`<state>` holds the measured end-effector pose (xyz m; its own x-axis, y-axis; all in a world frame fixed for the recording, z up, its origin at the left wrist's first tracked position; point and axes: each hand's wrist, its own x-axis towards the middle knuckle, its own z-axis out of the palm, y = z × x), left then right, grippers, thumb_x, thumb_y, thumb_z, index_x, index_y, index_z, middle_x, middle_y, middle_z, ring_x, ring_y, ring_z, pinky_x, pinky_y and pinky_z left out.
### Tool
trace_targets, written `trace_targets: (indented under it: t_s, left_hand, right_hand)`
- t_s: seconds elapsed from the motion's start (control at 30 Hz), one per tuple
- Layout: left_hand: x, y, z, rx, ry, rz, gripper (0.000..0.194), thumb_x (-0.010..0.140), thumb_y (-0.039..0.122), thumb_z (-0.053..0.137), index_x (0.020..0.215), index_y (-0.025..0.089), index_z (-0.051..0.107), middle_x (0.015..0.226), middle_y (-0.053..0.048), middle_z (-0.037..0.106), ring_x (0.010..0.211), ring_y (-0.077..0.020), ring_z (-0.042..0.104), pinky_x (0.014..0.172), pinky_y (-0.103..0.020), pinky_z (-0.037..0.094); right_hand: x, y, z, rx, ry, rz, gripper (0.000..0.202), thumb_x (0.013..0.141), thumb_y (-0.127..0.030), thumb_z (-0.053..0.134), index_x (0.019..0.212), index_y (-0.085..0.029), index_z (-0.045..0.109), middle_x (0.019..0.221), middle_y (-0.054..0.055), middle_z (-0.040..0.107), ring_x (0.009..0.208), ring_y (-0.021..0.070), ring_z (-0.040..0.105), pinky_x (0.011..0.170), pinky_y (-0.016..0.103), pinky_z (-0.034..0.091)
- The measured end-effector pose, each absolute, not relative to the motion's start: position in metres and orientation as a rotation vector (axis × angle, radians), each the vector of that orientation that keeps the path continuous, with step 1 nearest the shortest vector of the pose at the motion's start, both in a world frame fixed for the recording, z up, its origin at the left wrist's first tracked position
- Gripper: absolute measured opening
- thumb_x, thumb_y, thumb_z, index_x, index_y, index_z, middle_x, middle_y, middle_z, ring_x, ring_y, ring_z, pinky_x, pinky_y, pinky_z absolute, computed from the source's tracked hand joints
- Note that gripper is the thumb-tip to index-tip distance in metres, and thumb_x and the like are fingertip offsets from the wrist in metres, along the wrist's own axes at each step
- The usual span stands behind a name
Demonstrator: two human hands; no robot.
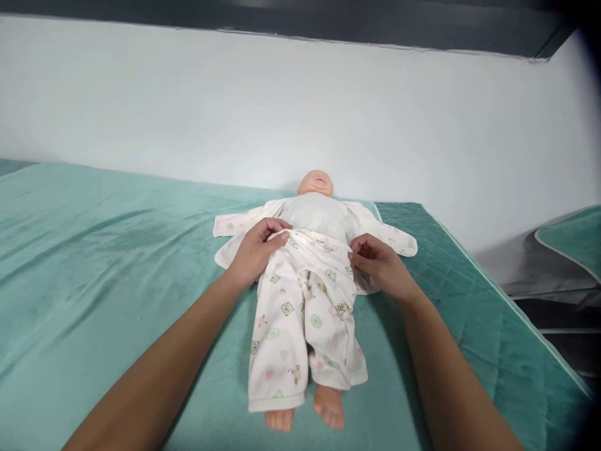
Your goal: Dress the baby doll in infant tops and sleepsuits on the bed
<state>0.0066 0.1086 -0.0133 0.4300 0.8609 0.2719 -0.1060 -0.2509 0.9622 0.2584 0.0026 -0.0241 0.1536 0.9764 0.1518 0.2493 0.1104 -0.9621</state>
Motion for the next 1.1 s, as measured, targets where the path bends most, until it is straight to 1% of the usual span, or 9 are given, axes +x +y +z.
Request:
trace_targets:
  t_s: [0.17,0.33,0.47,0.53,0.63,0.7,0.83,0.97,1.1]
  left_hand:
    - [0.004,0.108,-0.014,1.702,0.693,1.069,0.020,0.081,0.037,0.068,0.085,0.020,0.059,0.116,-0.008,0.064,0.112,-0.0221,0.058,0.098,-0.034,0.043]
    - [0.005,0.106,-0.015,1.642,0.684,1.160,0.019,0.080,0.036,0.071,0.083,0.020,0.061,0.112,-0.007,0.066,0.109,-0.0217,0.060,0.095,-0.033,0.045]
    - [0.002,0.110,-0.013,1.424,0.721,1.050,0.023,0.080,0.041,0.069,0.088,0.019,0.070,0.116,-0.008,0.068,0.107,-0.0238,0.061,0.092,-0.034,0.047]
    - [-0.002,0.114,-0.013,1.340,0.778,0.987,0.027,0.077,0.040,0.071,0.094,0.019,0.072,0.110,-0.008,0.070,0.102,-0.0241,0.063,0.088,-0.034,0.049]
    - [-0.011,0.119,-0.012,1.373,0.827,0.858,0.029,0.073,0.035,0.072,0.098,0.020,0.072,0.101,-0.007,0.071,0.093,-0.0223,0.064,0.080,-0.032,0.049]
    - [-0.016,0.122,-0.010,1.450,0.807,0.762,0.026,0.073,0.031,0.070,0.098,0.021,0.071,0.099,-0.005,0.071,0.091,-0.0210,0.064,0.076,-0.031,0.049]
    - [-0.024,0.123,-0.003,1.601,0.789,0.674,0.023,0.070,0.023,0.068,0.092,0.022,0.068,0.097,-0.004,0.070,0.093,-0.0197,0.064,0.076,-0.028,0.048]
    - [-0.027,0.124,0.001,1.667,0.789,0.602,0.029,0.067,0.025,0.071,0.096,0.023,0.069,0.106,-0.006,0.069,0.105,-0.0231,0.062,0.087,-0.033,0.049]
    - [-0.026,0.122,0.003,1.691,0.790,0.575,0.032,0.067,0.030,0.071,0.099,0.023,0.070,0.108,-0.007,0.069,0.107,-0.0255,0.060,0.092,-0.037,0.048]
  right_hand:
    - [0.251,0.004,-0.022,-1.355,-1.199,0.688,0.026,0.077,-0.041,0.072,0.080,-0.022,0.055,0.068,-0.003,0.049,0.059,0.0112,0.042,0.053,0.026,0.033]
    - [0.245,0.007,-0.024,-1.293,-1.060,0.527,0.025,0.075,-0.036,0.076,0.080,-0.022,0.056,0.069,-0.003,0.050,0.060,0.0101,0.043,0.055,0.025,0.034]
    - [0.252,0.007,-0.029,-1.386,-1.119,0.813,0.029,0.080,-0.048,0.070,0.083,-0.022,0.058,0.066,-0.004,0.050,0.058,0.0105,0.043,0.053,0.024,0.032]
    - [0.257,0.007,-0.030,-1.427,-1.135,0.933,0.034,0.080,-0.054,0.068,0.083,-0.022,0.059,0.065,-0.004,0.052,0.057,0.0105,0.043,0.051,0.024,0.031]
    - [0.263,0.006,-0.031,-1.468,-1.141,0.968,0.037,0.080,-0.058,0.066,0.080,-0.021,0.061,0.066,-0.003,0.054,0.056,0.0100,0.043,0.051,0.024,0.031]
    - [0.267,0.005,-0.030,-1.468,-1.176,0.987,0.036,0.081,-0.056,0.065,0.082,-0.020,0.063,0.069,-0.002,0.056,0.058,0.0102,0.045,0.053,0.024,0.033]
    - [0.272,0.001,-0.029,-1.369,-1.264,1.084,0.027,0.079,-0.044,0.071,0.091,-0.022,0.064,0.082,-0.001,0.063,0.069,0.0116,0.053,0.061,0.024,0.039]
    - [0.272,-0.001,-0.025,-1.301,-1.262,1.178,0.031,0.073,-0.039,0.076,0.095,-0.022,0.063,0.091,0.001,0.065,0.079,0.0146,0.058,0.069,0.026,0.045]
    - [0.269,0.000,-0.025,-1.315,-1.261,1.182,0.030,0.071,-0.039,0.077,0.089,-0.021,0.063,0.085,0.001,0.064,0.075,0.0138,0.056,0.065,0.025,0.043]
